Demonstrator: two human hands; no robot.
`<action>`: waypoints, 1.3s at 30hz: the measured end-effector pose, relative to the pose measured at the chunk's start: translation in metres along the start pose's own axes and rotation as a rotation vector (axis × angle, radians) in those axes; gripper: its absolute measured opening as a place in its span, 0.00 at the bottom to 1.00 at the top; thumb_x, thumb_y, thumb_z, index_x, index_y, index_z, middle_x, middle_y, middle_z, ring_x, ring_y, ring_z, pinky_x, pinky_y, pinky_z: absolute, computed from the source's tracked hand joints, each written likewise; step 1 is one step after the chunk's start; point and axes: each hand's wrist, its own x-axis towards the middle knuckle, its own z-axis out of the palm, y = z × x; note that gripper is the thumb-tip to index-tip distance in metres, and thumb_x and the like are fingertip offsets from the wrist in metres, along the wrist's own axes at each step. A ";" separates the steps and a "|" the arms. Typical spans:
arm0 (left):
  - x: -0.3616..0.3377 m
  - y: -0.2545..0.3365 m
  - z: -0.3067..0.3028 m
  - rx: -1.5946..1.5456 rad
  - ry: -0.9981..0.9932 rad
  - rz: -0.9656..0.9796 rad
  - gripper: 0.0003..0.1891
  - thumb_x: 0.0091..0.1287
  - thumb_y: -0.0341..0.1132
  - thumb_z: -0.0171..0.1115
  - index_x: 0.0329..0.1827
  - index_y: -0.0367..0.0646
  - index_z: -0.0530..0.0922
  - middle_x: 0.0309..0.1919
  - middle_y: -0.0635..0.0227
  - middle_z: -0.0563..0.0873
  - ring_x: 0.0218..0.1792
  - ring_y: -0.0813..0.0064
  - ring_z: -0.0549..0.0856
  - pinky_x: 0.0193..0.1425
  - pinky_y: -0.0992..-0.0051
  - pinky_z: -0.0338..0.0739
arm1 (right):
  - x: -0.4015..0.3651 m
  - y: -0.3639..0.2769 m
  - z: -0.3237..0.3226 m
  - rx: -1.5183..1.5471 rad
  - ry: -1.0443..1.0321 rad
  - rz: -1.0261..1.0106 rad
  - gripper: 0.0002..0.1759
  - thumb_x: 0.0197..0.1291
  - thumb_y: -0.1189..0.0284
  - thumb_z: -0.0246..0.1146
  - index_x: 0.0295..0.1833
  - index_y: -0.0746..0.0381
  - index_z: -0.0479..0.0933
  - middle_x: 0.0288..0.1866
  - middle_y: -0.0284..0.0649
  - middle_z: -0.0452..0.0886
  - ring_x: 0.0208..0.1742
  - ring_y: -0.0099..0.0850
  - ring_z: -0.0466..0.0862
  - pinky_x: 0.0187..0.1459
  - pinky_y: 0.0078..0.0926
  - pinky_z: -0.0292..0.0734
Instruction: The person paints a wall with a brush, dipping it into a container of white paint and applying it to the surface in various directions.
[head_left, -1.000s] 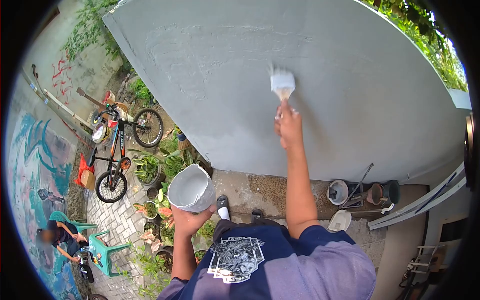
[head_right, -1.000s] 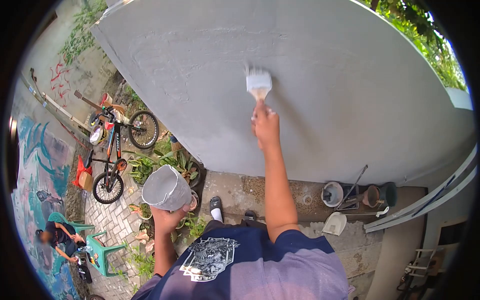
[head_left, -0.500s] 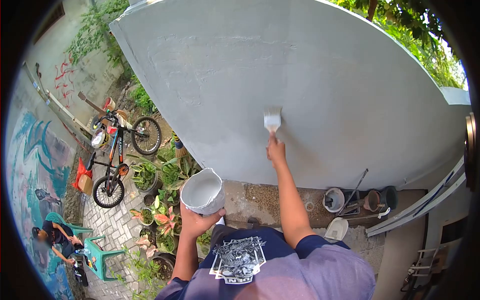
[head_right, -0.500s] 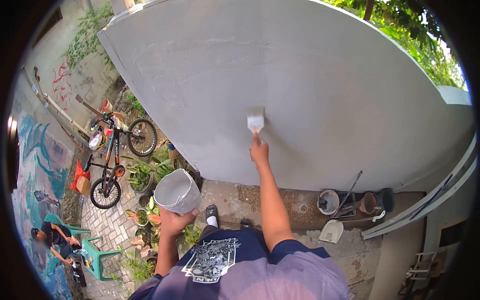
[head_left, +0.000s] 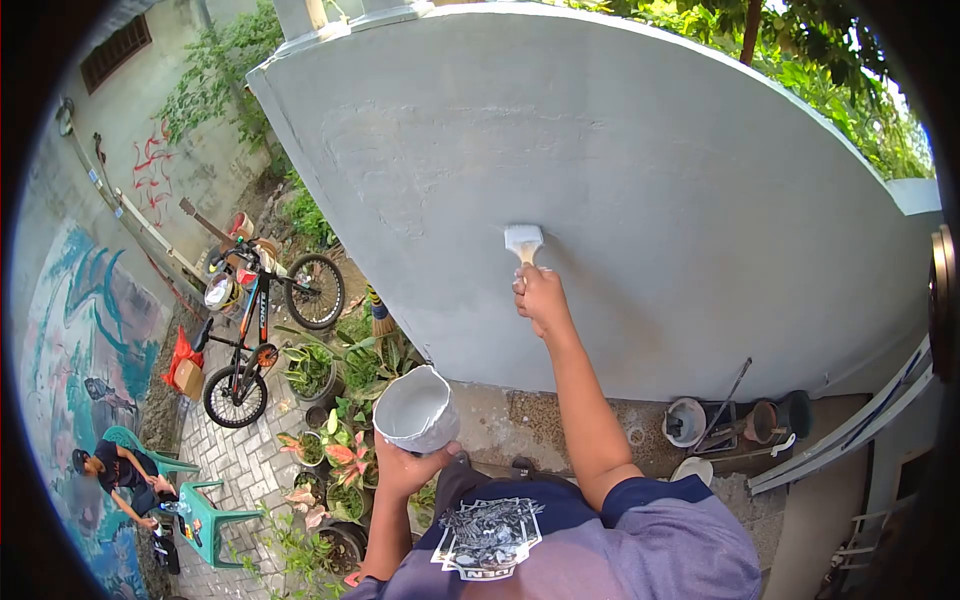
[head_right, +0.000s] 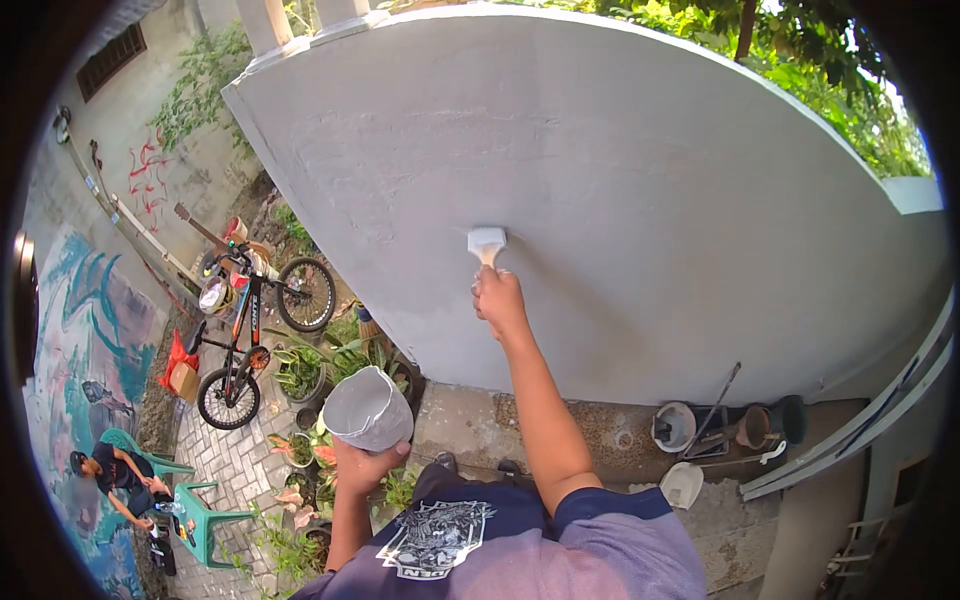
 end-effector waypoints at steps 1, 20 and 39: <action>0.004 -0.001 -0.002 -0.012 -0.009 0.008 0.47 0.44 0.37 0.87 0.67 0.34 0.68 0.58 0.56 0.81 0.58 0.65 0.83 0.65 0.64 0.76 | -0.011 -0.032 0.011 -0.002 -0.013 -0.074 0.15 0.76 0.63 0.51 0.40 0.63 0.71 0.22 0.28 0.67 0.16 0.17 0.62 0.17 0.21 0.53; 0.070 -0.017 -0.078 -0.117 -0.206 0.082 0.47 0.43 0.36 0.85 0.66 0.35 0.68 0.56 0.57 0.82 0.57 0.65 0.83 0.64 0.63 0.76 | 0.038 0.018 -0.010 -0.381 0.418 -0.400 0.26 0.79 0.48 0.49 0.30 0.55 0.67 0.18 0.26 0.64 0.14 0.16 0.60 0.16 0.20 0.53; 0.087 -0.036 -0.129 -0.100 -0.349 0.078 0.51 0.44 0.36 0.85 0.71 0.36 0.63 0.61 0.56 0.79 0.63 0.65 0.80 0.69 0.62 0.72 | -0.023 -0.053 0.035 -0.208 0.369 -0.184 0.21 0.78 0.58 0.52 0.40 0.65 0.74 0.21 0.29 0.69 0.15 0.17 0.60 0.16 0.20 0.52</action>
